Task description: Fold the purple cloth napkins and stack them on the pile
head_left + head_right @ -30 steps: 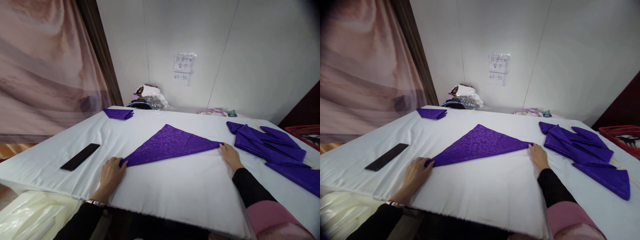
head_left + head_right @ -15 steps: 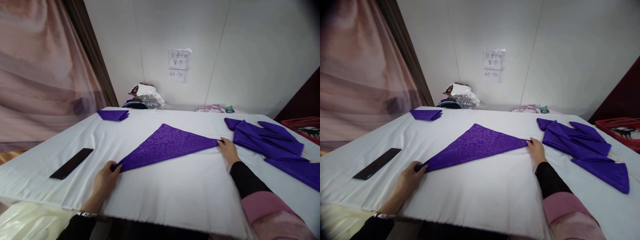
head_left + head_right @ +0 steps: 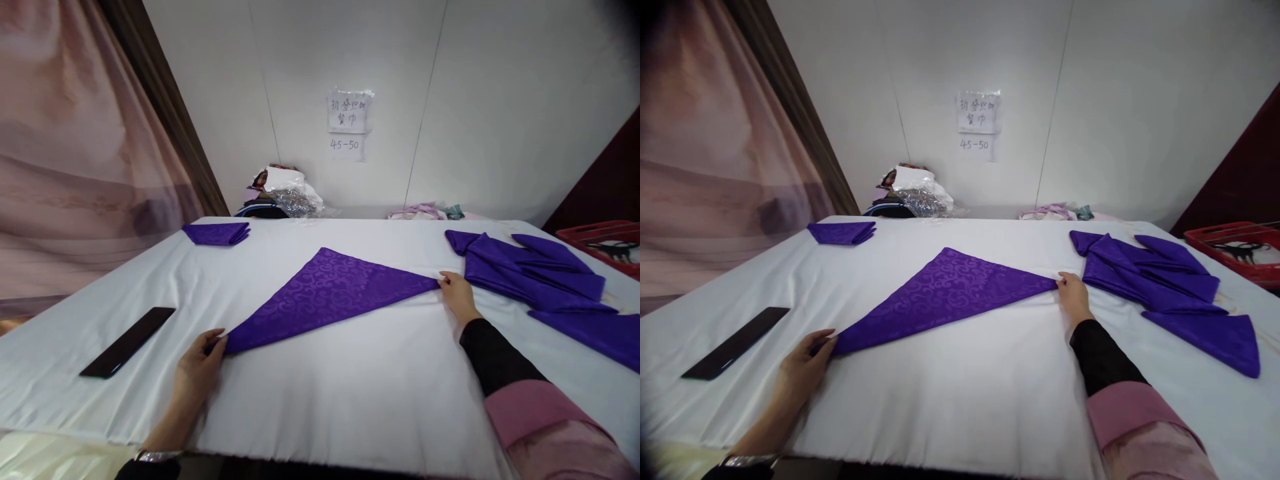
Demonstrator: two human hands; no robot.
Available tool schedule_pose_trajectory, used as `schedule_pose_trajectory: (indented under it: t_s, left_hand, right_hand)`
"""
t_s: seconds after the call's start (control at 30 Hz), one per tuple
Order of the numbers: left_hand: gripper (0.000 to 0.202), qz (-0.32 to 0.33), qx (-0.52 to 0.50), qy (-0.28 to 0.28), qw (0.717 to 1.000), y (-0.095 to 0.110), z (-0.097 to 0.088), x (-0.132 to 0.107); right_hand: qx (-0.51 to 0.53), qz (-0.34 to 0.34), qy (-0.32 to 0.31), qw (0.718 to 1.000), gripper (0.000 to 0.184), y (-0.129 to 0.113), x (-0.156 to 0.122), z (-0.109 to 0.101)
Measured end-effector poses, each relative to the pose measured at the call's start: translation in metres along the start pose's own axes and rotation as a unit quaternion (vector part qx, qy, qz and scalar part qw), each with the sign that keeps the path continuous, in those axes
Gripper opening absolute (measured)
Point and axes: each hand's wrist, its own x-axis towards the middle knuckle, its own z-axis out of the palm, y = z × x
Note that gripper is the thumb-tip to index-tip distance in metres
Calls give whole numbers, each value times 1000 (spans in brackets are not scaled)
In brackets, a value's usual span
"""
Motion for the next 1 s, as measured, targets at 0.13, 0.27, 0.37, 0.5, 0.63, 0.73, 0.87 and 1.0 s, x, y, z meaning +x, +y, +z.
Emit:
schedule_pose_trajectory:
  t_s: [0.13,0.27,0.37,0.5,0.63,0.73,0.87,1.0]
  left_hand:
    - [46,0,-36,8,999,1,0,0]
    - [48,-6,-78,29,996,8,-1,-7]
    - [49,-18,-130,24,991,12,-3,-13]
    - [48,-61,-224,0,973,23,-8,-15]
    - [46,-42,-271,-28,961,57,-19,-9]
    - [43,8,-281,-65,957,103,-19,-7]
    - [38,99,-296,-155,937,175,5,-16]
    - [25,201,-283,-227,910,230,53,-30]
  right_hand:
    - [17,19,14,1000,40,2,1,1]
    - [26,38,17,999,42,5,1,-1]
    - [8,22,28,999,44,1,-2,-8]
    - [16,-90,32,995,40,-31,-14,-16]
    - [168,-160,-61,971,35,-100,-54,-12]
    - [285,-177,-199,921,37,-163,-98,-12]
    - [389,-209,-323,837,71,-228,-138,-21]
    - [467,-164,-288,820,81,-259,-140,-22]
